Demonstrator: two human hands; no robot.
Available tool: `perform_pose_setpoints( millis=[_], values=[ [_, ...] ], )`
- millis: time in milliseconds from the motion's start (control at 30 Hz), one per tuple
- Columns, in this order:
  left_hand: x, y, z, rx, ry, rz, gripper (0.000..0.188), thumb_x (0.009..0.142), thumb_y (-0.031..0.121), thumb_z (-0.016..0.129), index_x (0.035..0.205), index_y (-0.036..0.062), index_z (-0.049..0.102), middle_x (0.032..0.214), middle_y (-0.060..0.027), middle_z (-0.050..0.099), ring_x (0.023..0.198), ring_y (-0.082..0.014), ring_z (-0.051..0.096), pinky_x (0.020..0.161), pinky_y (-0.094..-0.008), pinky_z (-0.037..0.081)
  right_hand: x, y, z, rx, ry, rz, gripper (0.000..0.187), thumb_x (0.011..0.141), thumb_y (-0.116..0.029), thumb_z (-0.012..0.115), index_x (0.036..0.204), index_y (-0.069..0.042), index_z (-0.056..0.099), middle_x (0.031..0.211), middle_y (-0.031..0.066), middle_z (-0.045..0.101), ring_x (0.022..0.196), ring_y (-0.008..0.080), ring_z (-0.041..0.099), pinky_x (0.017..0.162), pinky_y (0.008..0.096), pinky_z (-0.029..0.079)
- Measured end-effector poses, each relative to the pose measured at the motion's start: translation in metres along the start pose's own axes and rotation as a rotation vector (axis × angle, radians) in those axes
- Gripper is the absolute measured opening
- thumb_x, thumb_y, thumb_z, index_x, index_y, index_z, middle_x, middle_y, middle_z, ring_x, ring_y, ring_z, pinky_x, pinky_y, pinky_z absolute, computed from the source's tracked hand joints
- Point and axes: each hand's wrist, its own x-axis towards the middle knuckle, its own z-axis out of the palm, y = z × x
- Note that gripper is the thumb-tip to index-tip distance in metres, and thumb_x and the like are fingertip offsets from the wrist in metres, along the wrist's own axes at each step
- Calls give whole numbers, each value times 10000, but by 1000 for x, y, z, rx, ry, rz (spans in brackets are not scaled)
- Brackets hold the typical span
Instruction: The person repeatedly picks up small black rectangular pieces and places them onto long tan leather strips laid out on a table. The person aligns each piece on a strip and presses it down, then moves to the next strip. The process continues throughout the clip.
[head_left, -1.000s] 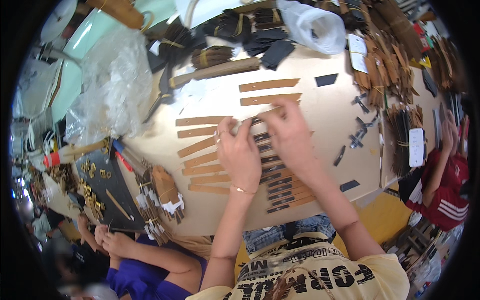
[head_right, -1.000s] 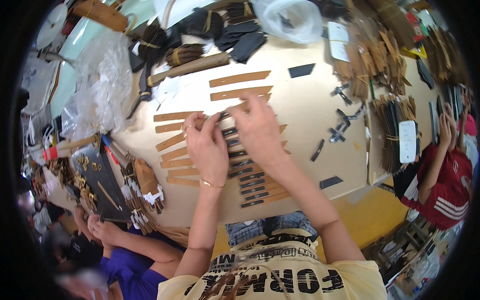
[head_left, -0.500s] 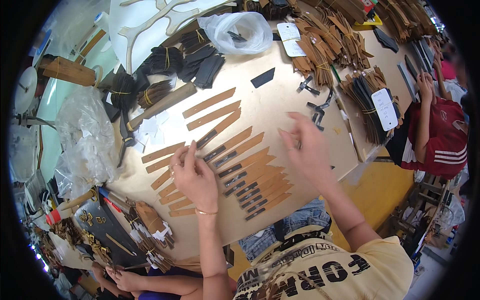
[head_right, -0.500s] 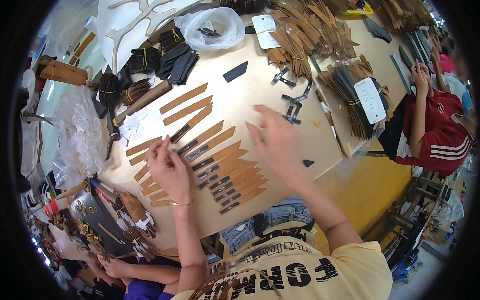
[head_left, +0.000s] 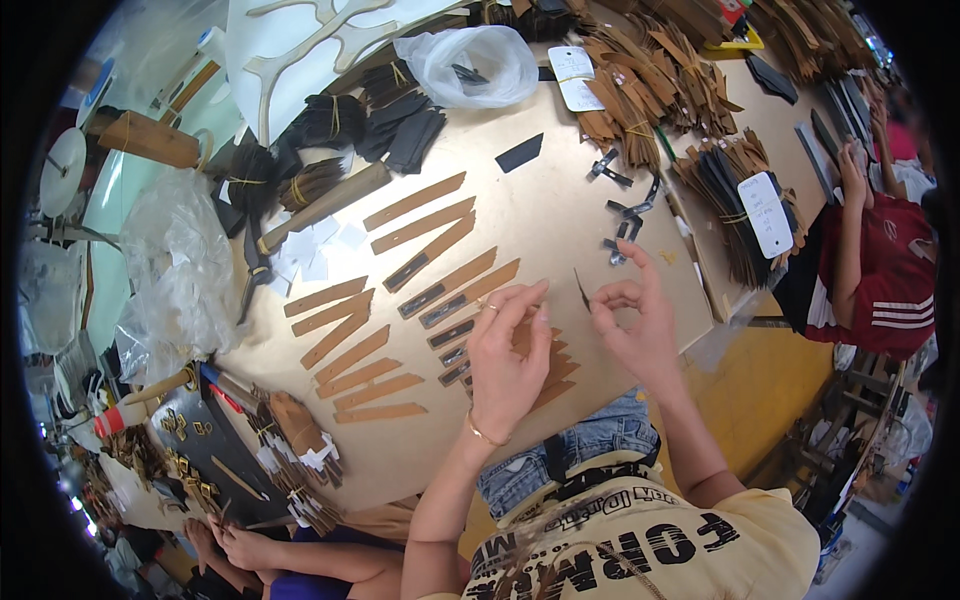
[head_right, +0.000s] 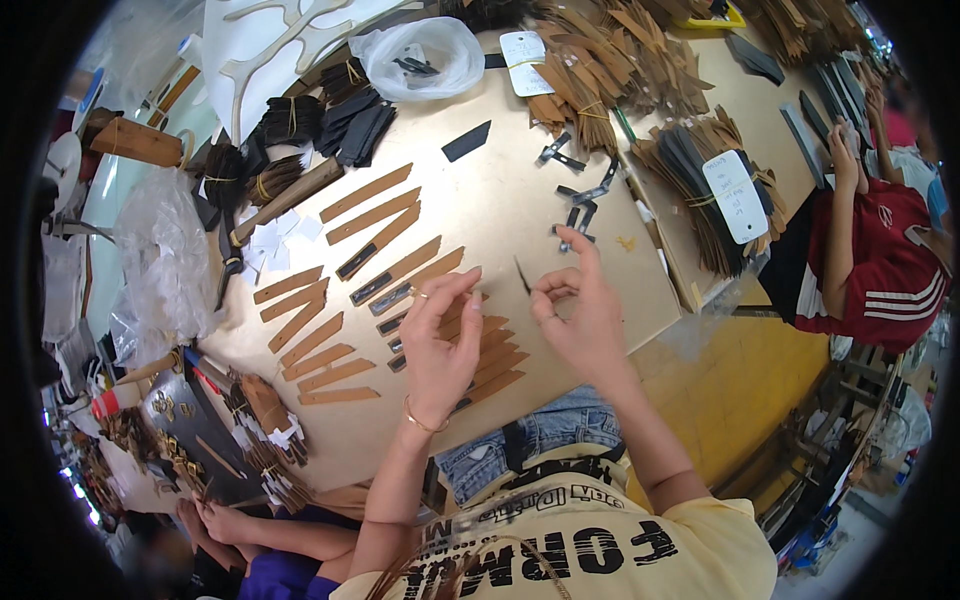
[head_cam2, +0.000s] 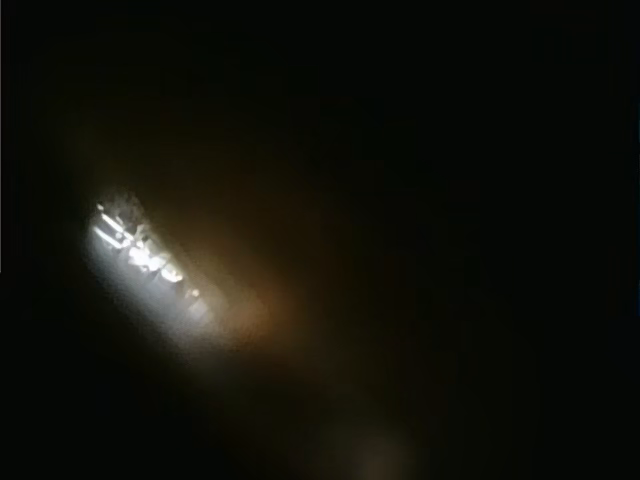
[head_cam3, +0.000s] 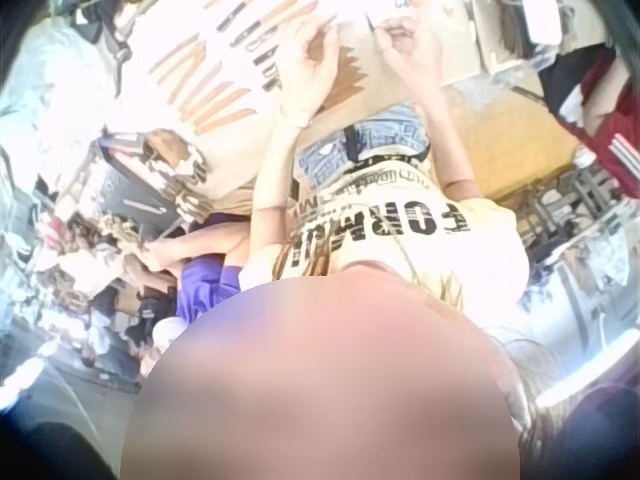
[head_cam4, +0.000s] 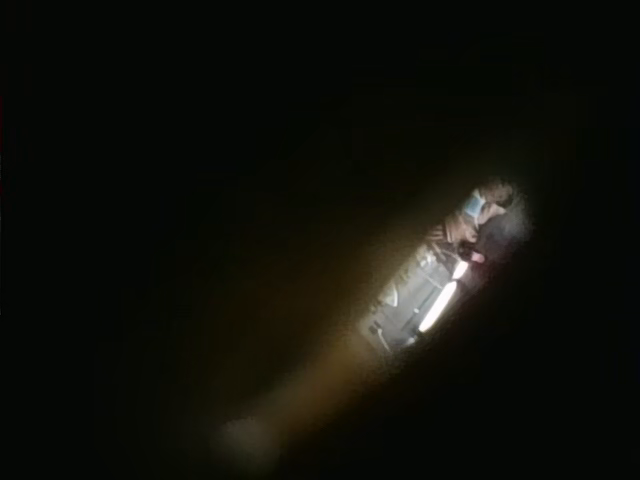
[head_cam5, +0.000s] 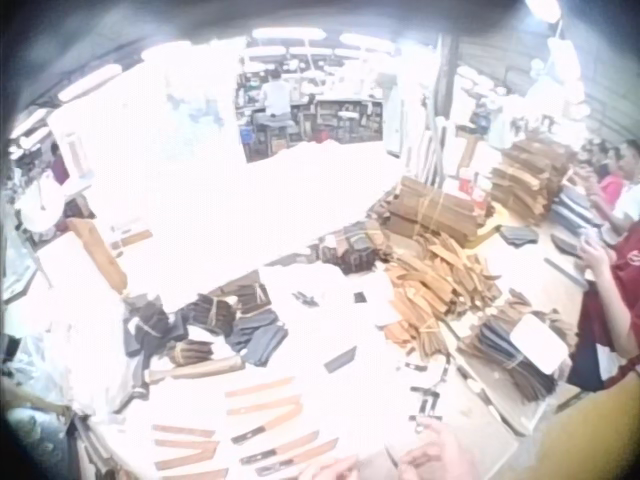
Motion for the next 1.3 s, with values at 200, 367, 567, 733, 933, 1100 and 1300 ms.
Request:
perform_pose_setpoints(
  millis=[200, 367, 567, 733, 933, 1100, 1300],
  values=[
    [11, 4, -18, -496, -243, -362, 278, 935, 104, 669, 1190, -7, 656, 1015, -39, 670, 843, -76, 589, 756, -241, 491, 8, -24, -15, 494, -329, 135, 730, 814, 44, 651, 1450, -43, 303, 858, 63, 673, 779, 105, 631, 771, 261, 516],
    [9, 5, -33, -730, -250, -441, 205, 928, 78, 693, 1099, -32, 665, 953, -13, 672, 822, -28, 583, 742, -186, 490, 12, -37, -10, 547, -480, 197, 660, 826, 11, 662, 1415, -37, 369, 846, 50, 659, 790, 103, 615, 752, 244, 493],
    [5, -3, -45, -754, -58, -402, 112, 916, 37, 696, 999, -30, 661, 909, -28, 678, 812, -50, 607, 731, -189, 501, 25, -39, 20, 384, -529, -67, 241, 885, -81, 699, 1107, 4, 658, 870, -9, 653, 771, 70, 585, 754, 220, 471],
    [7, -12, -59, -656, 194, -393, 119, 915, 34, 697, 1003, -40, 666, 901, -31, 678, 809, -55, 610, 712, -190, 496, 46, -48, 55, 317, -538, -34, 138, 914, -88, 677, 1005, 14, 694, 810, -3, 655, 745, 59, 579, 685, 225, 473],
    [40, -39, -78, -35, 476, -241, 148, 878, 161, 733, 876, 13, 729, 717, 47, 619, 649, -31, 432, 544, -209, 332, 90, -68, 100, 7, -547, -326, 232, 964, -166, 627, 1039, 51, 658, 898, 112, 678, 735, 142, 623, 666, 298, 503],
    [46, -42, -95, -184, 409, -305, 153, 888, 155, 724, 900, 2, 725, 718, 44, 616, 653, -27, 428, 549, -207, 341, 104, -67, 119, 210, -600, -247, 277, 954, -217, 661, 1086, 26, 665, 897, 65, 672, 681, 112, 575, 631, 265, 466],
    [45, -39, -98, -207, 328, -356, 155, 886, 143, 716, 901, -11, 711, 719, 30, 615, 641, -43, 430, 571, -218, 367, 111, -56, 117, 312, -756, -76, 237, 909, -210, 726, 1031, -10, 697, 785, -41, 626, 646, 4, 460, 581, 187, 386]
  ],
)
